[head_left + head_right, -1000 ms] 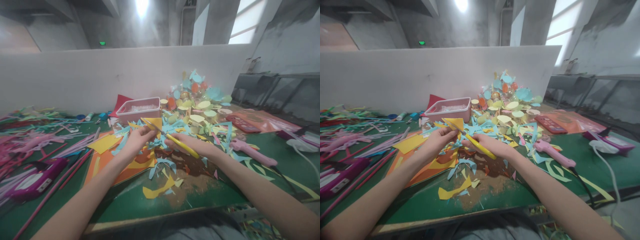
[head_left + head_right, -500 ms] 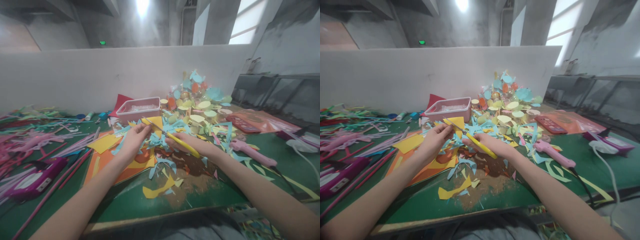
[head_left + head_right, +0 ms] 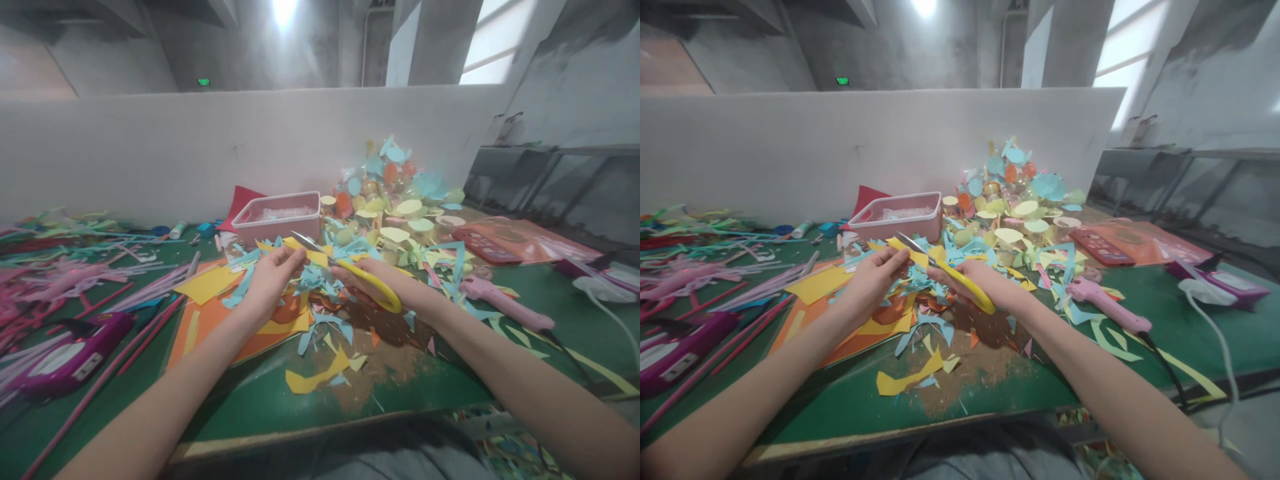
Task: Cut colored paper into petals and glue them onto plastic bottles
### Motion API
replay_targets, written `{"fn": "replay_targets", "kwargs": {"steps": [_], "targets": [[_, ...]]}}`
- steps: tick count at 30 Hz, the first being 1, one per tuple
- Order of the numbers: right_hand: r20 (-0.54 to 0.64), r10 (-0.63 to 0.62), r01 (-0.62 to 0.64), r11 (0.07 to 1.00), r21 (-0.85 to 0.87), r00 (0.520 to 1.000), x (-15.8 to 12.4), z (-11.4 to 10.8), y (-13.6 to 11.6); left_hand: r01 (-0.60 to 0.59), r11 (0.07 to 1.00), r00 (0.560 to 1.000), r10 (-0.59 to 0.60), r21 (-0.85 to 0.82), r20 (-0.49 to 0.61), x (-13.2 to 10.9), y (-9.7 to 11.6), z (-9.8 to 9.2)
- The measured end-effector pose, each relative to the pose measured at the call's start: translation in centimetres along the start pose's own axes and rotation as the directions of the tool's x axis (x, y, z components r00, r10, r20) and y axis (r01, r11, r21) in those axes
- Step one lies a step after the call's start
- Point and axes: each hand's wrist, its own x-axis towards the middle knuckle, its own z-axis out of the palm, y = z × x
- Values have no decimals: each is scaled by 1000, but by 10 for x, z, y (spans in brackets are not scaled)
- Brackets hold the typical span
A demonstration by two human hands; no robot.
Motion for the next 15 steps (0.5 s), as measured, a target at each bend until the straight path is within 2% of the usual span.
{"fn": "replay_targets", "kwargs": {"steps": [2, 5, 7, 9, 10, 12, 13, 15], "targets": [[0, 24, -24, 999, 25, 1000, -3, -2, -5, 8, 1000, 1000, -8, 3, -19, 1, -1, -1], [-32, 67, -64, 994, 84, 997, -8, -5, -12, 35, 999, 992, -35, 1, -119, 4, -1, -5], [-84, 75, -65, 990, 123, 994, -8, -8, -12, 73, 997, 983, -70, 10, -171, 6, 1, -9], [-152, 110, -92, 989, 120, 982, -4, -11, -5, 82, 992, 979, -63, 91, -195, 6, 5, -13], [-187, 140, -126, 988, 87, 972, -1, -12, -1, 53, 985, 980, -20, 164, -200, 6, 7, -14], [-244, 191, -205, 978, -35, 951, 5, -15, 7, -76, 930, 977, 142, 359, -161, 6, 8, -12], [-259, 198, -233, 966, -112, 945, 8, -16, 10, -162, 873, 967, 235, 460, -104, 6, 6, -10], [-262, 206, -274, 927, -258, 943, 11, -15, 13, -330, 726, 930, 358, 604, 77, 7, -1, -3]]}}
